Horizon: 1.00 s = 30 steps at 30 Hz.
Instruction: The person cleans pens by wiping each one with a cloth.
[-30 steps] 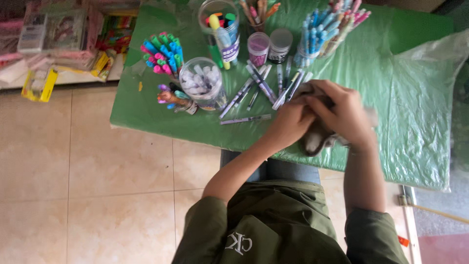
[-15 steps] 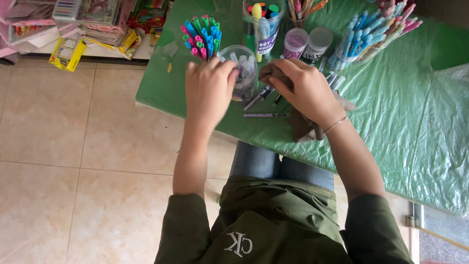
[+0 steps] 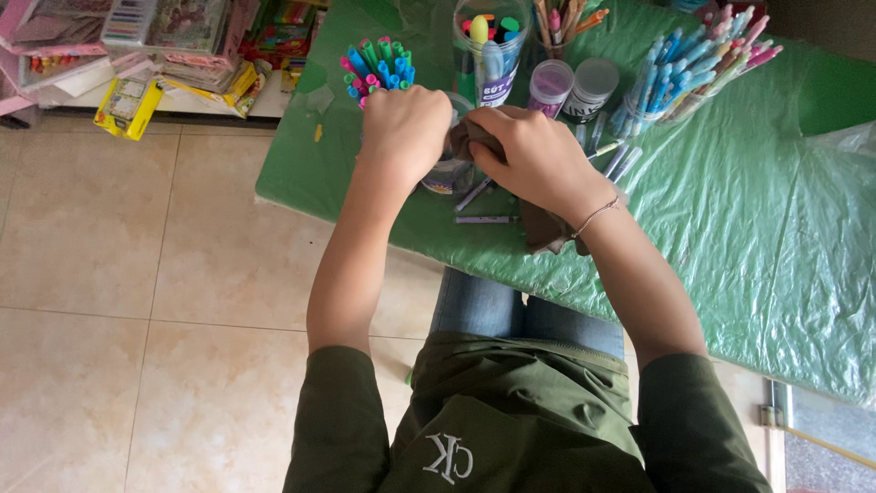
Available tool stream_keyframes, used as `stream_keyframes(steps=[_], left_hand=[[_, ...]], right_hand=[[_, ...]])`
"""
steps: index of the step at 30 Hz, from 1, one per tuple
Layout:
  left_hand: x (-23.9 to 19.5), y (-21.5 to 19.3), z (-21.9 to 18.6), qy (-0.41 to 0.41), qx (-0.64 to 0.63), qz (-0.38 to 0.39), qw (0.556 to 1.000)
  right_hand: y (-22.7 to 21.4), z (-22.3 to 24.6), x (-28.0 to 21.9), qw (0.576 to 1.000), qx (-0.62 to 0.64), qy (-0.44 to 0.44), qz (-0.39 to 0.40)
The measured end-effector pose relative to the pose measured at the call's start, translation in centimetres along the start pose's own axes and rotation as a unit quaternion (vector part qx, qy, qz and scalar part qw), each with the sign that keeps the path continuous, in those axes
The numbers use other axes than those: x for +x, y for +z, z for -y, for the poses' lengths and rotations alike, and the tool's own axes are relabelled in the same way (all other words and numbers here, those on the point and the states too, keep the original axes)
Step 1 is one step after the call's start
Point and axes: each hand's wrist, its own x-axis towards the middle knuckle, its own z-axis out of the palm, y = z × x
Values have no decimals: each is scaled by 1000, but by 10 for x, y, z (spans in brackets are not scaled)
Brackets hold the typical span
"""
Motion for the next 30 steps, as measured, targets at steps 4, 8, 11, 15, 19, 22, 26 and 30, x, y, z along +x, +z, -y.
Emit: stream_keyframes(steps=[4,8,11,15,19,22,26,30], left_hand=[[-16,-29,-10,4,-43,-206,978],[-16,-59,-25,52,-148,-401,902],[-13,-58,-45,121,-421,-429,790],[-4,-25,-87,218,-775,-288,518],[-4,11,-129,168,-697,-205,667],[7,36,-155,242,-617,-248,707],[17,77,-181,226,-558,-258,756],[23,107,-190,195,-550,-250,773]], right_hand=[[-16,-1,-7,998,59,24,-8],[-45,1,-23,993,108,44,-26],[-69,0,-41,985,160,46,-44],[-97,-8,-73,966,239,66,-77],[-110,-26,-104,962,236,98,-95],[-102,-45,-125,951,275,103,-100],[-73,-77,-143,924,332,145,-124],[-42,-105,-149,941,268,137,-152]])
